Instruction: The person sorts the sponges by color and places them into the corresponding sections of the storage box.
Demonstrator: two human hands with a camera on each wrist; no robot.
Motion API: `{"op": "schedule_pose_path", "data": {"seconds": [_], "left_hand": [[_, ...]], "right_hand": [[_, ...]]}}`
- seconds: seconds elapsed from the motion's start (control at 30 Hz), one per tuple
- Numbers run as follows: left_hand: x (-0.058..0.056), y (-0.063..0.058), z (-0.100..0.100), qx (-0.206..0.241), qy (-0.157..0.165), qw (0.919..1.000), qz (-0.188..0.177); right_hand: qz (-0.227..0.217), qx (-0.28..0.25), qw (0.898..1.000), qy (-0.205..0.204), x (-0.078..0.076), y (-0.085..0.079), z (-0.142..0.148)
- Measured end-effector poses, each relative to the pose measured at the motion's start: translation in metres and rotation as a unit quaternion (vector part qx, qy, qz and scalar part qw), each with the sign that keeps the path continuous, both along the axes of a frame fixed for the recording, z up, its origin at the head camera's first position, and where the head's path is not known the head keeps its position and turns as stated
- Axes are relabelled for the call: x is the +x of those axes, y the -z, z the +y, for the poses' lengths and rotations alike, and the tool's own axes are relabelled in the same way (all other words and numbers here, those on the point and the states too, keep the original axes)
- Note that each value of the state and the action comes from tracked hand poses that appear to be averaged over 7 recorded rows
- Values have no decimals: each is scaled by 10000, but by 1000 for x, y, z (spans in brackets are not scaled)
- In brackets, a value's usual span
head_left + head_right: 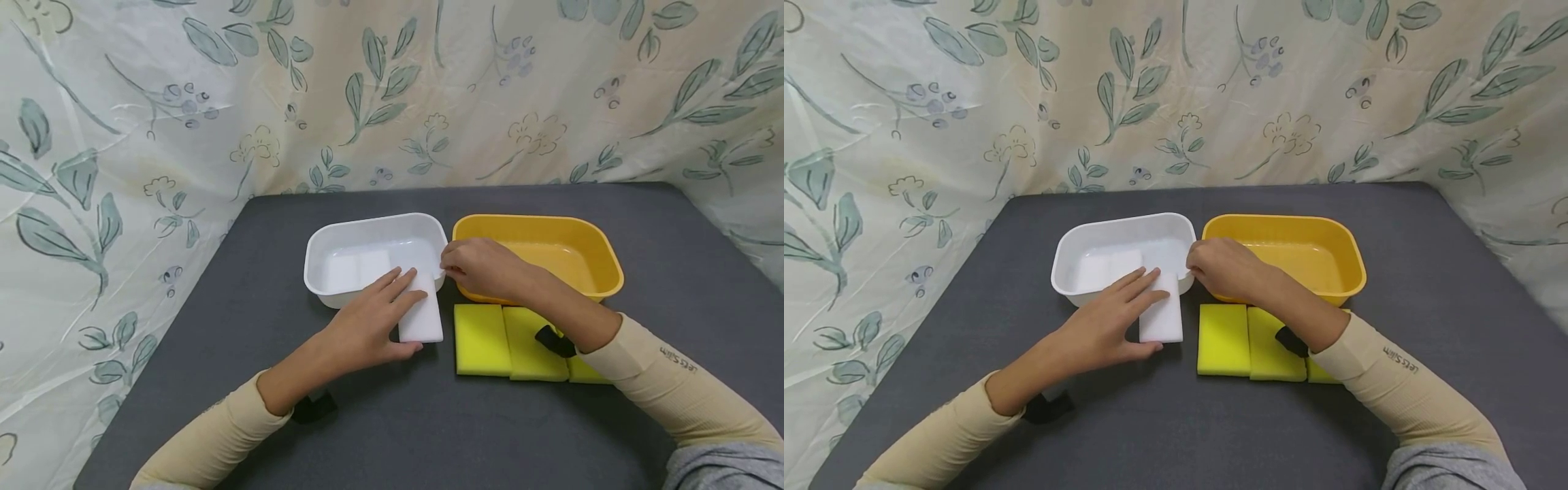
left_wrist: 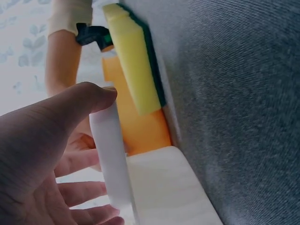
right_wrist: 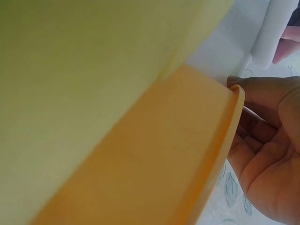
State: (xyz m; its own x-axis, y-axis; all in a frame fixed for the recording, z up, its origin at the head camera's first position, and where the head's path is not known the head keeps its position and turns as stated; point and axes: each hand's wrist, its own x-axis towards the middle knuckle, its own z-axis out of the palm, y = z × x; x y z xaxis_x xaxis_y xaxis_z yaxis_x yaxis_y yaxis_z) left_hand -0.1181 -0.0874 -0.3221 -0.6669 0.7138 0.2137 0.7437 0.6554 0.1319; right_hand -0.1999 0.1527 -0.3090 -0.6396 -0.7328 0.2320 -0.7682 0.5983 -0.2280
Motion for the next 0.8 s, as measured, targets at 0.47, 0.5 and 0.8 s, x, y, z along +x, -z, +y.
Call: {"op": "schedule_pose_path", "data": {"seconds": [0.47,0.5,0.8], "left_hand": [[2,-14,0,-400,78,9989,217],[2,-15,0,-429,74,9988,207],[-1,-25,-4,-448,19,9990,52]], "right_hand": [[-22,81,10000,27,-1,-2,-1],[-29,82,10000,26,-1,-2,-1],[-74,65,10000,-8,-2,-4,-2]]}}
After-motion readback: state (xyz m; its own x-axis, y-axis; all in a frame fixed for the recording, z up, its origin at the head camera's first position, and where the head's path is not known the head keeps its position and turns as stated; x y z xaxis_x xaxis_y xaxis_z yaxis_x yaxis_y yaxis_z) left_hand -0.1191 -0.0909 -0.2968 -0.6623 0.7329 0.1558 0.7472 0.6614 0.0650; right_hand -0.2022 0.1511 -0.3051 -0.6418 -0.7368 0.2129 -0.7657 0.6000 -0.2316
